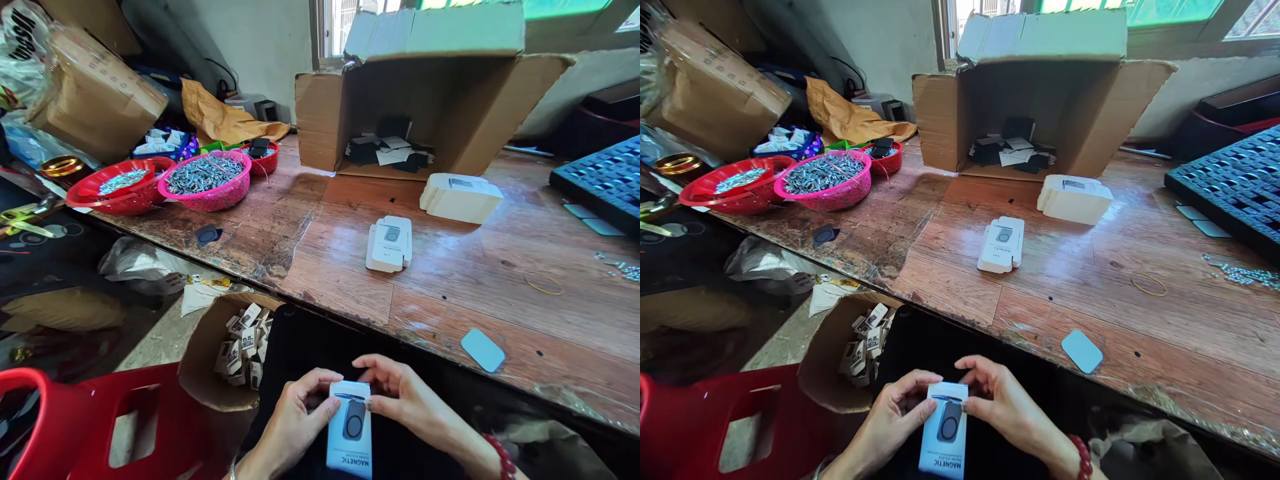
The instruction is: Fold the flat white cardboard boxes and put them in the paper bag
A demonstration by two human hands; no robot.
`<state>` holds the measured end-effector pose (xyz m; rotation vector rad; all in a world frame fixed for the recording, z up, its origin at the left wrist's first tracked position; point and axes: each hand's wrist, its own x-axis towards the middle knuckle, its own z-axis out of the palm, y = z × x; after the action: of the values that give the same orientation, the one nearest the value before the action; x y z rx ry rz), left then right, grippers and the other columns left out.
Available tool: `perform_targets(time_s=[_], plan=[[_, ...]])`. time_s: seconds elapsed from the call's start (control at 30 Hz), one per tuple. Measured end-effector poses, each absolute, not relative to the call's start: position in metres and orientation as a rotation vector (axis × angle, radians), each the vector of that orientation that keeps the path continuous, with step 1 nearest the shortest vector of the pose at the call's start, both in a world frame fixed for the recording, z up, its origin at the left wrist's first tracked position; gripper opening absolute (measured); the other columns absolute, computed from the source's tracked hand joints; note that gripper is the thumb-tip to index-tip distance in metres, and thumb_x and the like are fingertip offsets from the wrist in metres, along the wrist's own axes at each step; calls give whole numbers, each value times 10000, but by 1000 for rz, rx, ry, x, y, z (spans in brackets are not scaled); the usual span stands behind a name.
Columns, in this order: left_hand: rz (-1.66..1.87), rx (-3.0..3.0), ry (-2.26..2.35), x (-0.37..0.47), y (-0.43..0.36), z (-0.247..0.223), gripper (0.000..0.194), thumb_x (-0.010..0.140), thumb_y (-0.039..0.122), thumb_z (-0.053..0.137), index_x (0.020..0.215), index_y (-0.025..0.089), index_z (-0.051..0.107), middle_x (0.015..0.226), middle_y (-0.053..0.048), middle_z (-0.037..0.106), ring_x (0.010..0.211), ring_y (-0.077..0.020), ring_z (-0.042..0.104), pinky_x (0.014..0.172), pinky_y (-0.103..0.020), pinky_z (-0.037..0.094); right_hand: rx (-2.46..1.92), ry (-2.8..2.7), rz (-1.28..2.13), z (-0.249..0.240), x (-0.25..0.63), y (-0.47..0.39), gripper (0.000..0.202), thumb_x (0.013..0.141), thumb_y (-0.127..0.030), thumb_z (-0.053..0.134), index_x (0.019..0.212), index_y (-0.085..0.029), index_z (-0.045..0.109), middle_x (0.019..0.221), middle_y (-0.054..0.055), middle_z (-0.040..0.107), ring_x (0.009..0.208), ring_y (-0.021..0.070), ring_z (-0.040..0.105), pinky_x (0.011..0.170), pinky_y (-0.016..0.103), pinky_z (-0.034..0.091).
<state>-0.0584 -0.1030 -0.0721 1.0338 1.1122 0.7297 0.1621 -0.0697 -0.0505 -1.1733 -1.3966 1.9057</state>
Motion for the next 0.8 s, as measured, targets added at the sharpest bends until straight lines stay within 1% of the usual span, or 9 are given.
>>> perform_targets(time_s=[0.07, 0.17, 0.27, 0.37, 0.47, 0.57, 0.67, 0.7, 0.8], plan=[[737, 1022, 1097, -60, -103, -76, 362, 818, 444, 712, 1071, 185, 697, 938, -71, 747, 838, -204, 695, 753, -272, 525, -1185, -1283, 1901, -58, 160, -74, 322, 747, -353, 792, 1007, -179, 713, 831, 28, 733, 751, 189, 664, 697, 289, 504], [746, 1015, 1088, -61, -105, -80, 353, 812, 469, 715, 1008, 175, 698, 867, -47, 718, 739, -171, 662, 687, -248, 500, -1237, -1302, 1831, -63, 157, -79, 239, 773, -389, 779, 839, -161, 750, 768, 31, 737, 706, 179, 656, 668, 274, 489], [765, 1026, 1095, -56, -107, -82, 347, 811, 496, 707, 919, 167, 684, 790, -27, 683, 683, -148, 616, 642, -231, 465, -1272, -1364, 1751, -63, 155, -82, 240, 808, -404, 746, 819, -165, 769, 770, 40, 741, 715, 191, 658, 665, 277, 489], [800, 1019, 1135, -50, -104, -80, 393, 782, 548, 712, 849, 163, 674, 743, -19, 664, 660, -142, 591, 619, -227, 446, -1324, -1509, 1638, -59, 151, -82, 202, 847, -362, 704, 807, -180, 783, 783, 48, 741, 746, 209, 666, 682, 289, 502], [868, 1010, 1244, -59, -93, -78, 466, 704, 616, 742, 782, 160, 686, 699, -17, 660, 641, -150, 590, 608, -234, 461, -1278, -1722, 1453, -45, 146, -76, 161, 877, -266, 651, 937, -220, 793, 946, 66, 745, 828, 216, 682, 711, 291, 536], [1026, 1043, 1478, -99, -71, -81, 511, 622, 653, 769, 771, 169, 698, 704, -27, 690, 671, -185, 629, 637, -261, 513, -1226, -1843, 1092, -27, 149, -54, 271, 874, -235, 626, 1120, -235, 739, 1093, 93, 725, 873, 223, 693, 764, 329, 579], [1148, 1055, 1763, -166, -49, -92, 556, 531, 665, 788, 811, 200, 670, 734, -38, 739, 700, -234, 684, 658, -305, 564, -1210, -1925, 603, -14, 164, -11, 231, 923, -252, 563, 1075, -212, 732, 1050, 114, 737, 982, 264, 681, 894, 433, 562], [1133, 1057, 1831, -189, -44, -98, 547, 532, 664, 776, 819, 214, 660, 759, -43, 756, 730, -256, 708, 672, -324, 582, -1206, -1949, 443, -12, 171, 6, 224, 931, -244, 544, 1052, -204, 728, 1056, 121, 734, 1020, 276, 668, 931, 471, 543], [1076, 1203, 2062, -236, -32, -113, 551, 506, 650, 751, 849, 231, 652, 848, -69, 786, 854, -327, 744, 719, -379, 614, -1343, -1972, 39, -14, 188, 54, 278, 910, -220, 566, 1146, -133, 685, 1185, 182, 697, 1214, 352, 570, 1016, 579, 472]])
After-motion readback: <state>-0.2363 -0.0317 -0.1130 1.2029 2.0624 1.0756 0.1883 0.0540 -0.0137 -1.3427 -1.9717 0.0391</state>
